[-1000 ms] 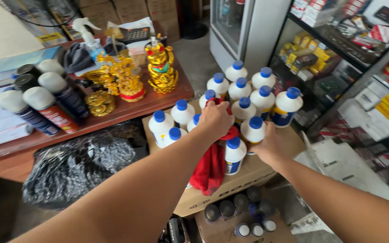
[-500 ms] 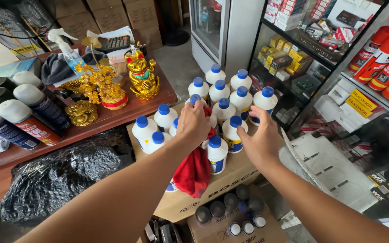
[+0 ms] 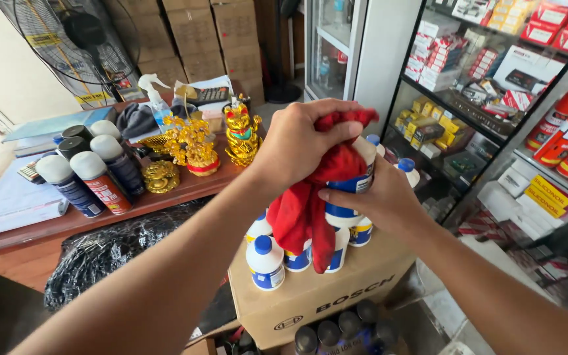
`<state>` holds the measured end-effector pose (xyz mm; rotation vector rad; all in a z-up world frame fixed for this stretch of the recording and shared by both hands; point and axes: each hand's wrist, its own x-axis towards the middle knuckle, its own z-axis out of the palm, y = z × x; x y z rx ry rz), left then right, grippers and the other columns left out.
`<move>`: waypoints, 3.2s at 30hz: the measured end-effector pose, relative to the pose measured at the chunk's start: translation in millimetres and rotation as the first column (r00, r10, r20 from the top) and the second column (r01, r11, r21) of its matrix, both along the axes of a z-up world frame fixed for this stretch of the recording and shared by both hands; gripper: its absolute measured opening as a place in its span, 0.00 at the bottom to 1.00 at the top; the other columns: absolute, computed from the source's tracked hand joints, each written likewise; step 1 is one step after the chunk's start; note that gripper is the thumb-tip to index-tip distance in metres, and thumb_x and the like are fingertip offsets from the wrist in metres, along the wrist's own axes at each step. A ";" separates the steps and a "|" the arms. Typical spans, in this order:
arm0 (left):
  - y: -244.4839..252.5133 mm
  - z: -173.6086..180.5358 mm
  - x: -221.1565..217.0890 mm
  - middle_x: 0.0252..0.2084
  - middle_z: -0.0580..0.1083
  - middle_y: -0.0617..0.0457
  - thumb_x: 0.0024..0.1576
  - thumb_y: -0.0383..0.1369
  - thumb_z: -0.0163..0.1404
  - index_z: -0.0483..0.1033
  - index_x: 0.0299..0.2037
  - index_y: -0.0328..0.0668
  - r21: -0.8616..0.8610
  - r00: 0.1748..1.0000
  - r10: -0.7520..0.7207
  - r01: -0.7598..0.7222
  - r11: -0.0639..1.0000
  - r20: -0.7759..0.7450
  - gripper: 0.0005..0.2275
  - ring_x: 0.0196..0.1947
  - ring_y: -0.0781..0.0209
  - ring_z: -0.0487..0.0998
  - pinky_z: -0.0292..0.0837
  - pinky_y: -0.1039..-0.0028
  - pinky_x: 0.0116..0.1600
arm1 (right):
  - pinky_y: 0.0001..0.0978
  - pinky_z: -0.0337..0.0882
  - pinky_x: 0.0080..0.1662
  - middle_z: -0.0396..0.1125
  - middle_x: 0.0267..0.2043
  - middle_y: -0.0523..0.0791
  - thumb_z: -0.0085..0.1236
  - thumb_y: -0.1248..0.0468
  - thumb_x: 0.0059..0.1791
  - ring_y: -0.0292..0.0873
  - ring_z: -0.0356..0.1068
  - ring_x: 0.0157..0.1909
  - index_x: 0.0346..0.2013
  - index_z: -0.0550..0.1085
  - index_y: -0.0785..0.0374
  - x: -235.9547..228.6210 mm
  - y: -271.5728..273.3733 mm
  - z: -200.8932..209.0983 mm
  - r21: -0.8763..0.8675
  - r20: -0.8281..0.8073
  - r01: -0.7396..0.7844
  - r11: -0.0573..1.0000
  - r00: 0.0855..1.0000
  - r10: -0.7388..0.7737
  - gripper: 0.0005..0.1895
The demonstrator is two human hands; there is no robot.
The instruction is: The person wipes multiple white plastic bottles with blue caps using a red cloth. The person picks up each bottle, wipes it thoroughly, and places it back on a cardboard box. The action is repeated for several bottles in a consistent manner.
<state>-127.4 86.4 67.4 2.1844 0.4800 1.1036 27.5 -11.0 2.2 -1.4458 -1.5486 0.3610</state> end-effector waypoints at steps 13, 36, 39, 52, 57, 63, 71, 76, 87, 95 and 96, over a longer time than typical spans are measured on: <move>-69.7 -34.7 8.2 0.41 0.79 0.48 0.61 0.38 0.55 0.81 0.42 0.42 0.126 0.962 0.199 -0.224 0.966 0.185 0.08 0.46 0.49 0.77 0.71 0.64 0.54 | 0.34 0.75 0.48 0.79 0.48 0.43 0.66 0.60 0.38 0.38 0.78 0.46 0.55 0.75 0.56 -2.2 -35.1 7.7 -0.423 -0.458 0.044 0.905 0.851 -0.256 0.29; -114.1 -30.9 58.2 0.43 0.82 0.49 0.66 0.39 0.49 0.78 0.46 0.35 -0.153 0.858 0.070 0.009 0.988 0.509 0.13 0.42 0.60 0.81 0.76 0.75 0.51 | 0.42 0.78 0.37 0.77 0.36 0.50 0.61 0.60 0.42 0.45 0.78 0.33 0.44 0.78 0.69 31.6 -91.7 41.2 -0.447 -0.704 -0.113 0.888 0.656 -0.271 0.20; -119.6 -27.8 60.2 0.42 0.81 0.48 0.67 0.39 0.48 0.79 0.45 0.36 -0.150 0.853 0.130 -0.061 0.987 0.506 0.13 0.41 0.62 0.82 0.76 0.75 0.51 | 0.43 0.80 0.38 0.77 0.38 0.50 0.61 0.60 0.42 0.46 0.79 0.34 0.47 0.77 0.70 29.9 -95.4 43.8 -0.447 -0.702 -0.092 0.890 0.653 -0.285 0.22; -98.5 -19.8 69.6 0.42 0.83 0.46 0.59 0.50 0.49 0.81 0.49 0.34 -0.794 0.984 -0.058 0.173 0.582 0.171 0.24 0.43 0.56 0.83 0.78 0.69 0.49 | 0.42 0.78 0.46 0.76 0.44 0.46 0.70 0.54 0.37 0.41 0.77 0.43 0.54 0.75 0.63 42.8 -113.0 42.0 -0.433 -0.544 -0.030 0.901 0.806 -0.234 0.33; -81.5 -22.3 63.4 0.45 0.81 0.42 0.60 0.49 0.53 0.74 0.56 0.33 -0.694 0.570 -0.476 0.709 -0.126 0.670 0.25 0.44 0.52 0.82 0.79 0.59 0.53 | 0.45 0.79 0.47 0.77 0.44 0.48 0.69 0.44 0.33 0.44 0.79 0.42 0.55 0.73 0.63 53.3 -119.4 37.3 -0.470 -0.790 -0.317 0.824 0.566 -0.233 0.41; -78.1 -23.7 68.5 0.42 0.81 0.44 0.58 0.44 0.56 0.77 0.50 0.35 -0.750 0.666 -0.369 0.642 -0.160 0.649 0.19 0.38 0.53 0.83 0.81 0.60 0.49 | 0.45 0.77 0.50 0.76 0.46 0.50 0.67 0.41 0.35 0.45 0.78 0.45 0.56 0.72 0.63 59.9 -117.4 26.4 -0.406 -0.877 -0.354 0.843 0.411 -0.250 0.42; -79.6 -11.5 77.3 0.34 0.80 0.45 0.53 0.38 0.62 0.78 0.40 0.31 -0.852 0.879 -0.211 0.470 0.230 0.428 0.16 0.29 0.56 0.81 0.79 0.64 0.38 | 0.36 0.74 0.52 0.74 0.49 0.47 0.78 0.49 0.30 0.40 0.77 0.50 0.59 0.65 0.66 21.9 -113.8 20.5 -0.299 -0.140 0.240 0.923 0.946 -0.292 0.50; -87.0 -9.7 85.8 0.32 0.80 0.44 0.48 0.41 0.65 0.78 0.35 0.28 -0.854 0.985 0.079 0.093 0.513 0.154 0.19 0.28 0.56 0.82 0.79 0.65 0.36 | 0.37 0.75 0.51 0.76 0.45 0.51 0.80 0.47 0.25 0.46 0.79 0.48 0.52 0.66 0.69 10.3 -106.4 31.5 -0.395 0.004 0.474 0.787 0.857 -0.515 0.51; -128.1 -39.5 77.1 0.40 0.78 0.44 0.62 0.42 0.51 0.81 0.40 0.37 -0.164 0.899 0.315 -0.276 0.947 0.305 0.15 0.40 0.44 0.78 0.72 0.65 0.48 | 0.41 0.77 0.49 0.79 0.47 0.54 0.75 0.50 0.32 0.51 0.80 0.48 0.53 0.78 0.67 44.6 -98.2 3.6 -0.373 -0.148 0.274 0.887 0.926 -0.348 0.40; -119.9 -48.2 91.6 0.36 0.80 0.50 0.61 0.37 0.50 0.80 0.30 0.39 0.402 0.987 0.068 -0.123 0.908 0.148 0.12 0.46 0.49 0.79 0.58 0.46 0.70 | 0.45 0.72 0.53 0.70 0.55 0.56 0.77 0.47 0.32 0.59 0.70 0.57 0.65 0.58 0.62 31.5 -102.4 2.7 -0.355 0.286 0.479 0.803 0.873 -0.394 0.55; -115.2 -50.3 92.3 0.34 0.80 0.50 0.60 0.36 0.50 0.80 0.28 0.39 0.428 0.992 0.081 -0.115 0.897 0.098 0.12 0.45 0.49 0.80 0.55 0.44 0.70 | 0.45 0.72 0.53 0.71 0.54 0.55 0.80 0.47 0.29 0.58 0.71 0.57 0.66 0.57 0.61 26.2 -105.4 6.2 -0.413 0.281 0.491 0.767 0.870 -0.405 0.59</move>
